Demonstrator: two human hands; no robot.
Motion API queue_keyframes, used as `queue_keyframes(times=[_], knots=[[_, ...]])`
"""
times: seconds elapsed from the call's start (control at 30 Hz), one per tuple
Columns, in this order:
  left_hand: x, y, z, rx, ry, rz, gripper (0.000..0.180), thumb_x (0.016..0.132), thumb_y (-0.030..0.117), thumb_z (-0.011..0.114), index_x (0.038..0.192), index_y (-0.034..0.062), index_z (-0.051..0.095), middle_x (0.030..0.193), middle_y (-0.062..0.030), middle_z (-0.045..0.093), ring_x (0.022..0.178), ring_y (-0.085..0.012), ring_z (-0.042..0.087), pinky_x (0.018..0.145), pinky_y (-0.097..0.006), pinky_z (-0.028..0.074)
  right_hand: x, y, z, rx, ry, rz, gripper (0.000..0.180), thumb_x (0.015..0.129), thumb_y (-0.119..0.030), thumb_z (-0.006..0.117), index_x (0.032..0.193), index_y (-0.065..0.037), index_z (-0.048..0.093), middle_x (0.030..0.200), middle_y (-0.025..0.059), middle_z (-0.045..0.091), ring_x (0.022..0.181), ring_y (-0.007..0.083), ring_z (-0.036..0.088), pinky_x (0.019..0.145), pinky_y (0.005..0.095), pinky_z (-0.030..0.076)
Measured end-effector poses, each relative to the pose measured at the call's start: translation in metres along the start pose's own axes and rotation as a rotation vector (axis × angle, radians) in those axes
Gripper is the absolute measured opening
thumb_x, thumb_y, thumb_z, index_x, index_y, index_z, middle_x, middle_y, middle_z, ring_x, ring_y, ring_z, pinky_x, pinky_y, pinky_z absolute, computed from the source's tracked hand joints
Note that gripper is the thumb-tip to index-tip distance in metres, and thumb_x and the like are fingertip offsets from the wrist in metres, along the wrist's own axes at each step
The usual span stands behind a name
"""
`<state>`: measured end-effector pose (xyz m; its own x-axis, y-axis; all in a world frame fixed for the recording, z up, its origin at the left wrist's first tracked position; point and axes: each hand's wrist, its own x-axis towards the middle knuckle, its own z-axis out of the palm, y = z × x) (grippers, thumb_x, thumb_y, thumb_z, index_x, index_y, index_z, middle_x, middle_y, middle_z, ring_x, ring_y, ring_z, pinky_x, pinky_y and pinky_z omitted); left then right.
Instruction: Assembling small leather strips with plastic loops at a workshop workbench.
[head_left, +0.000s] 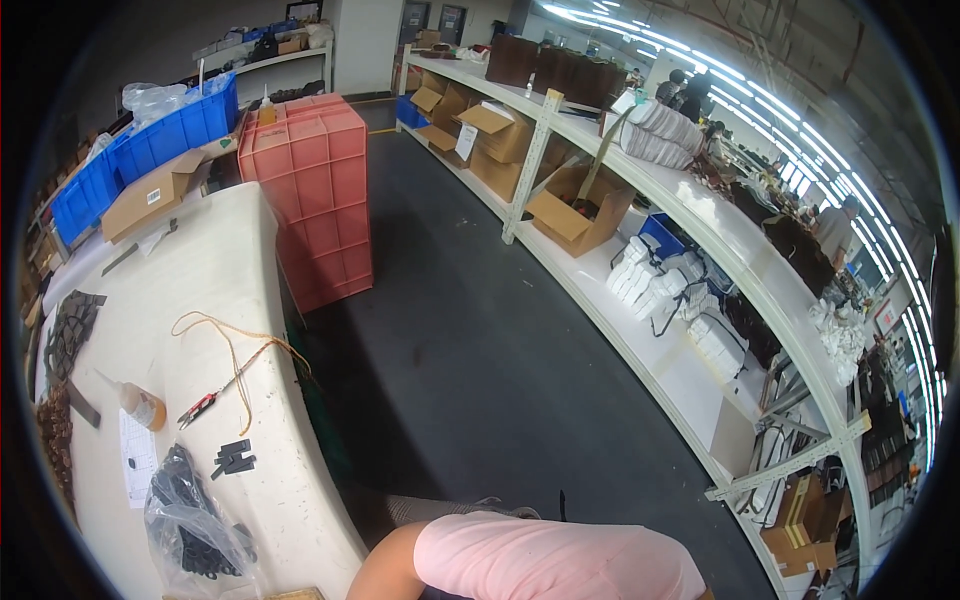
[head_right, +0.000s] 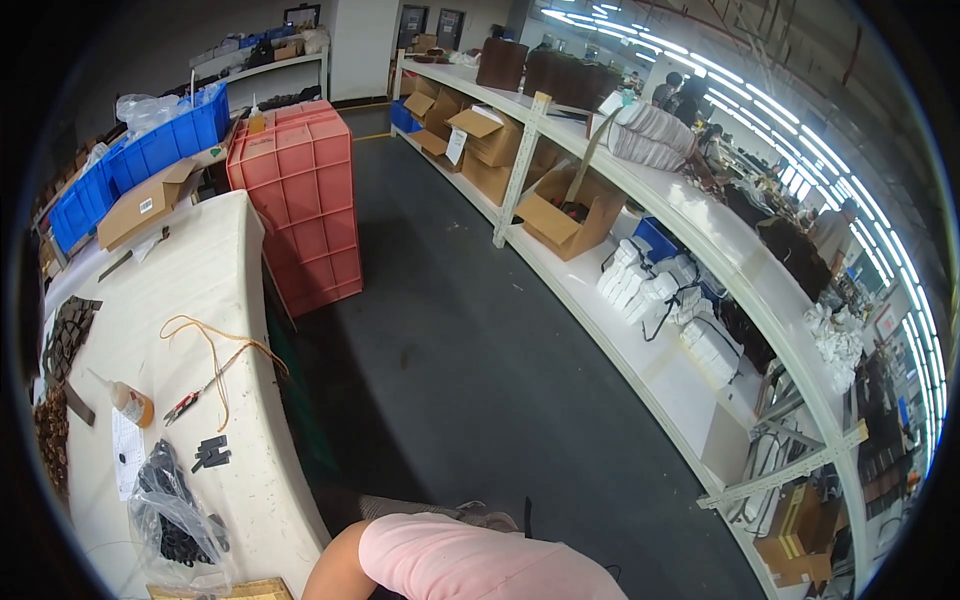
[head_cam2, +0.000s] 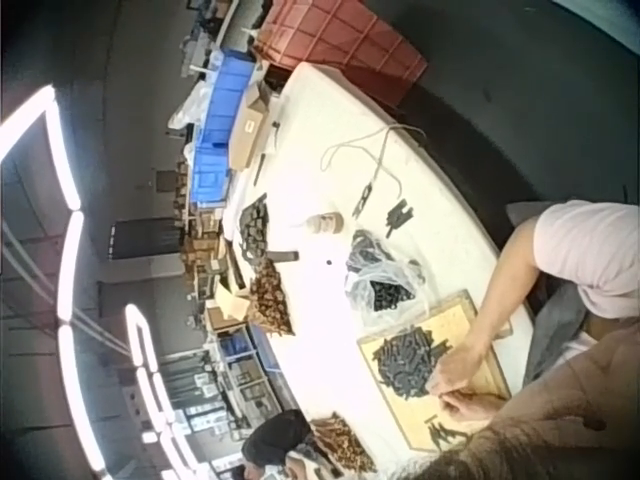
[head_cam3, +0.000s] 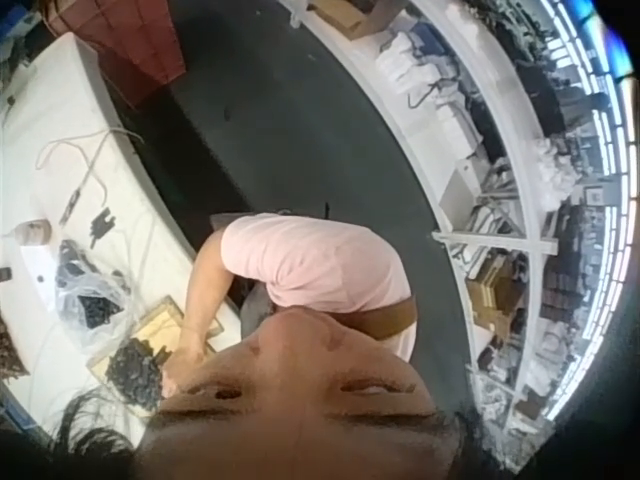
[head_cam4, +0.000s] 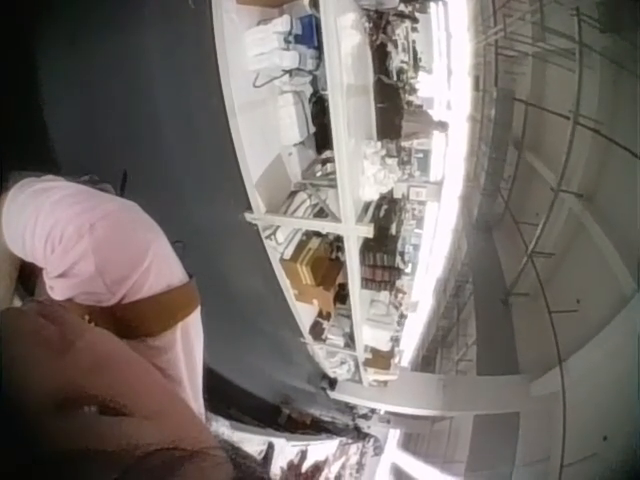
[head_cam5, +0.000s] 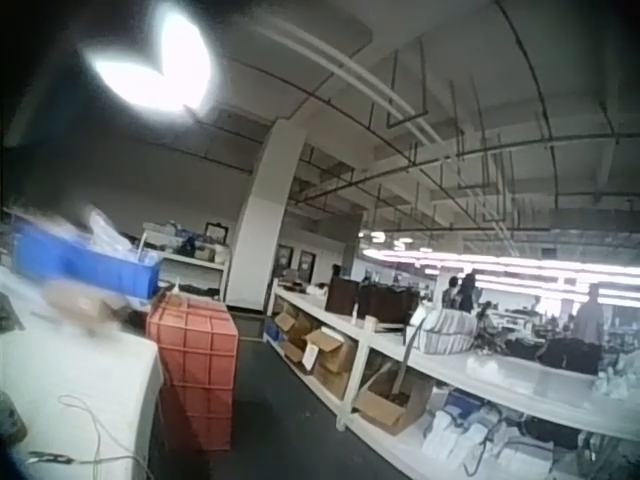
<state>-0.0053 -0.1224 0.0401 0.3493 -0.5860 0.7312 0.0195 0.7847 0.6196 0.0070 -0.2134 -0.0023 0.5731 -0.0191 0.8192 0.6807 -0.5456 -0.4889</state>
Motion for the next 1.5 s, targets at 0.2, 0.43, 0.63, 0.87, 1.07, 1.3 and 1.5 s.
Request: queue_keyframes(times=[0.2,0.43,0.63,0.87,1.07,1.3,1.5], knots=[[-0.003,-0.016,-0.008,-0.069,-0.035,0.029,0.014,0.099,0.012,0.060,0.097,-0.0020,0.063,0.089,-0.0082,0.062,0.079,-0.0154,0.056,0.070,-0.029,0.045,0.003,-0.001,0.001,0.067,0.011,0.003,0.035,0.090,-0.030,0.061,0.091,0.004,0.058,0.086,0.0218,0.061,0.078,0.0396,0.061,0.067,0.0486,0.049],[-0.002,-0.036,-0.018,-0.151,-0.067,0.063,0.015,0.099,0.012,0.059,0.097,-0.0016,0.064,0.089,-0.0076,0.062,0.079,-0.0150,0.056,0.070,-0.029,0.045,0.006,-0.002,-0.003,0.119,0.051,0.032,0.034,0.092,-0.028,0.059,0.096,0.006,0.060,0.090,0.0224,0.063,0.079,0.0382,0.063,0.067,0.0475,0.051],[0.000,-0.041,-0.033,-0.178,-0.095,0.104,0.015,0.100,0.012,0.059,0.097,-0.0013,0.064,0.089,-0.0072,0.062,0.079,-0.0147,0.056,0.070,-0.029,0.044,0.007,-0.003,-0.003,-0.005,-0.012,0.098,0.035,0.089,-0.030,0.060,0.095,0.005,0.058,0.088,0.0208,0.061,0.079,0.0377,0.064,0.063,0.0473,0.052],[0.004,-0.042,-0.052,-0.202,-0.142,0.164,0.015,0.100,0.013,0.058,0.097,-0.0009,0.064,0.088,-0.0066,0.061,0.079,-0.0143,0.055,0.069,-0.028,0.043,0.001,0.000,0.001,-0.115,-0.029,0.048,0.034,0.089,-0.032,0.060,0.088,0.001,0.055,0.086,0.0182,0.060,0.078,0.0360,0.064,0.058,0.0459,0.052],[0.005,-0.037,-0.067,-0.222,-0.181,0.212,0.016,0.100,0.013,0.058,0.097,-0.0006,0.064,0.088,-0.0062,0.061,0.079,-0.0139,0.055,0.069,-0.028,0.043,0.002,0.004,0.010,-0.067,0.011,0.105,0.035,0.093,-0.035,0.058,0.086,-0.001,0.056,0.086,0.0171,0.060,0.074,0.0356,0.065,0.057,0.0457,0.052],[0.003,-0.046,-0.074,-0.303,-0.222,0.246,0.016,0.101,0.014,0.057,0.097,-0.0002,0.065,0.088,-0.0056,0.061,0.078,-0.0136,0.054,0.069,-0.028,0.042,0.006,-0.010,-0.005,-0.166,0.001,0.054,0.035,0.094,-0.035,0.057,0.087,0.000,0.056,0.088,0.0184,0.060,0.075,0.0351,0.065,0.058,0.0449,0.054],[0.001,-0.046,-0.084,-0.360,-0.262,0.279,0.017,0.101,0.014,0.057,0.097,0.0001,0.065,0.087,-0.0052,0.061,0.078,-0.0132,0.054,0.068,-0.028,0.041,0.003,0.003,0.004,-0.148,-0.025,0.027,0.032,0.094,-0.034,0.057,0.089,-0.002,0.058,0.089,0.0169,0.060,0.076,0.0328,0.066,0.057,0.0430,0.054]])
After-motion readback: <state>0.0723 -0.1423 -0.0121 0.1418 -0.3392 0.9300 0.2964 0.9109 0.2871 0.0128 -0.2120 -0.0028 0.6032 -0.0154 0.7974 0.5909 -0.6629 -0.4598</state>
